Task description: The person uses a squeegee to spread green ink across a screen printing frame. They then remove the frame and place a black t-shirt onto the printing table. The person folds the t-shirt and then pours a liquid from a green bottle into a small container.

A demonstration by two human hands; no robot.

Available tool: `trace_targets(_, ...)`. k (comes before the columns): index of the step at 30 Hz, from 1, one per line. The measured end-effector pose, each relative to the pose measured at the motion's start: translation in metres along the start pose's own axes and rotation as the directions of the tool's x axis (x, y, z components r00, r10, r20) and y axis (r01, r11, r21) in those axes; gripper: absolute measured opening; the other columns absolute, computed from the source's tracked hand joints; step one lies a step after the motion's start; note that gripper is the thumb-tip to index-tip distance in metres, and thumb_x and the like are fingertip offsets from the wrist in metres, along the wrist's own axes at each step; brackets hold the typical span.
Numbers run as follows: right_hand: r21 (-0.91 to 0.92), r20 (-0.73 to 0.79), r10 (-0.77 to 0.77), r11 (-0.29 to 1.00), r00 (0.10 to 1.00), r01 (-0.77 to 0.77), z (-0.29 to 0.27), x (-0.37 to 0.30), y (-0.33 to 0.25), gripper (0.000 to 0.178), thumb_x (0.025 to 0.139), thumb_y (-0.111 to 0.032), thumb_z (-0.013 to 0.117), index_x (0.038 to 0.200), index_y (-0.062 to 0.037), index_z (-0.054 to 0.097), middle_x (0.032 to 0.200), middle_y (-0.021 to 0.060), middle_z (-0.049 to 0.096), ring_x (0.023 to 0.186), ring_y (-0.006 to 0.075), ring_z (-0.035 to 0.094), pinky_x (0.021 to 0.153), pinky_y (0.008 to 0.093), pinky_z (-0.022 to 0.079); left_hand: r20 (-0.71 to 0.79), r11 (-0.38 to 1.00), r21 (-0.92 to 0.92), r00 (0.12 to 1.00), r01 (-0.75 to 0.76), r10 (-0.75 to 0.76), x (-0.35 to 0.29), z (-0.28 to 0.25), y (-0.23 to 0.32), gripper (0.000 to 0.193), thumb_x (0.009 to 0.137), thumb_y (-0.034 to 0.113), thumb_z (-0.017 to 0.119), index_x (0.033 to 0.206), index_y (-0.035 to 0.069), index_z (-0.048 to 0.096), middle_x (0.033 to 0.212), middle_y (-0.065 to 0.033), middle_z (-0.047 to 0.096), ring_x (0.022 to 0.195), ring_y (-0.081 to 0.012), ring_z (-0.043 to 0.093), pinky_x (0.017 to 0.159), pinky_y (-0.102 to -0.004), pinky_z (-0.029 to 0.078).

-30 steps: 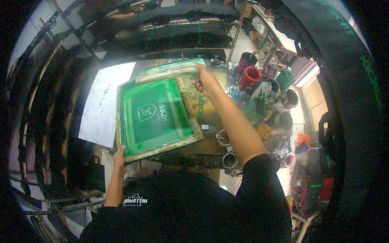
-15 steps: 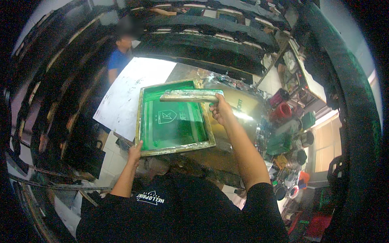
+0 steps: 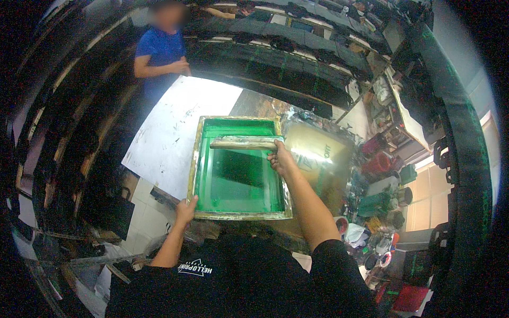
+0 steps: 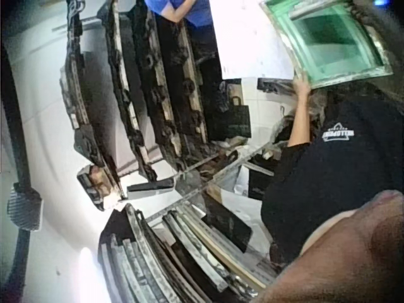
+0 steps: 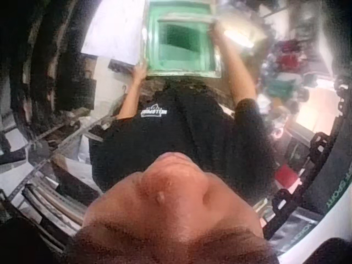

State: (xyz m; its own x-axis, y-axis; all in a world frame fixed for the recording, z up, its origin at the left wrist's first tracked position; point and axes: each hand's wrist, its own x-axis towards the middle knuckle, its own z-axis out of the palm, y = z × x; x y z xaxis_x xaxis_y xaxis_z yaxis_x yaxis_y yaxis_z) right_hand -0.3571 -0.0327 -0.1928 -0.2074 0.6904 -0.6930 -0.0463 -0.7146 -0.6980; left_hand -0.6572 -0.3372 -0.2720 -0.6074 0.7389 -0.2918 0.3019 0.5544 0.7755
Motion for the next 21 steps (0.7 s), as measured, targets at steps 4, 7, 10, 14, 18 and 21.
trace_targets(4, 0.008, 0.004, 0.038, 0.999, 0.999, -0.038, 0.013, 0.024, -0.010, 0.059, 0.091, -0.060, 0.051, 0.092, -0.0017, 0.054, 0.068, 0.0062, 0.055, 0.048, 0.0114, 0.042, 0.040, 0.0239, 0.035, 0.008, 1.000, -0.006, 1.000, -0.008, 0.008, -0.002, -0.001, 0.009, 0.067, 0.083, 0.060, 0.067, 0.093, -0.006, 0.066, 0.083, -0.0224, 0.068, 0.080, -0.0351, 0.067, 0.071, -0.0443, 0.050)
trace_targets(7, 0.072, -0.003, 0.057, 0.996, 0.998, -0.057, 0.020, 0.049, -0.013, 0.056, 0.090, -0.060, 0.053, 0.091, -0.0037, 0.053, 0.068, 0.0063, 0.055, 0.048, 0.0111, 0.042, 0.039, 0.0242, 0.035, 0.033, 0.999, -0.040, 0.999, 0.025, -0.024, -0.001, 0.002, 0.010, 0.065, 0.084, 0.057, 0.068, 0.094, -0.007, 0.066, 0.084, -0.0232, 0.068, 0.082, -0.0337, 0.068, 0.071, -0.0441, 0.050)
trace_targets(10, 0.075, 0.024, 0.086, 0.993, 0.996, -0.088, 0.032, 0.081, -0.013, 0.053, 0.090, -0.058, 0.054, 0.091, -0.0048, 0.052, 0.069, 0.0064, 0.056, 0.047, 0.0107, 0.042, 0.037, 0.0235, 0.035, 0.018, 0.999, -0.041, 1.000, 0.022, -0.021, 0.002, 0.006, -0.004, 0.063, 0.085, 0.055, 0.068, 0.095, -0.007, 0.066, 0.086, -0.0230, 0.068, 0.083, -0.0331, 0.067, 0.072, -0.0436, 0.050)
trace_targets(14, 0.122, 0.016, 0.198, 0.973, 0.980, -0.198, 0.051, 0.122, -0.021, 0.050, 0.086, -0.055, 0.059, 0.082, -0.0061, 0.053, 0.060, 0.0027, 0.054, 0.042, 0.0100, 0.040, 0.034, 0.0222, 0.031, 0.001, 0.999, -0.031, 1.000, 0.008, -0.008, -0.001, 0.002, -0.005, 0.062, 0.085, 0.053, 0.069, 0.098, -0.007, 0.065, 0.088, -0.0215, 0.068, 0.084, -0.0301, 0.067, 0.074, -0.0419, 0.051)
trace_targets(18, 0.145, -0.024, 0.276, 0.952, 0.961, -0.270, 0.049, 0.150, -0.040, 0.043, 0.087, -0.050, 0.057, 0.079, -0.0082, 0.050, 0.060, 0.0020, 0.054, 0.041, 0.0092, 0.039, 0.033, 0.0205, 0.032, -0.003, 0.995, -0.032, 0.995, 0.097, -0.097, -0.008, -0.001, 0.025, 0.058, 0.087, 0.050, 0.069, 0.102, -0.006, 0.065, 0.092, -0.0184, 0.069, 0.087, -0.0268, 0.066, 0.076, -0.0395, 0.050)
trace_targets(21, 0.137, 0.014, 0.311, 0.941, 0.950, -0.310, 0.054, 0.164, -0.055, 0.044, 0.089, -0.051, 0.057, 0.079, -0.0090, 0.049, 0.059, 0.0012, 0.052, 0.041, 0.0081, 0.038, 0.034, 0.0200, 0.032, 0.000, 0.996, -0.021, 0.996, 0.085, -0.085, -0.008, -0.003, 0.020, 0.054, 0.088, 0.048, 0.069, 0.104, -0.004, 0.065, 0.092, -0.0155, 0.069, 0.086, -0.0245, 0.065, 0.077, -0.0382, 0.050)
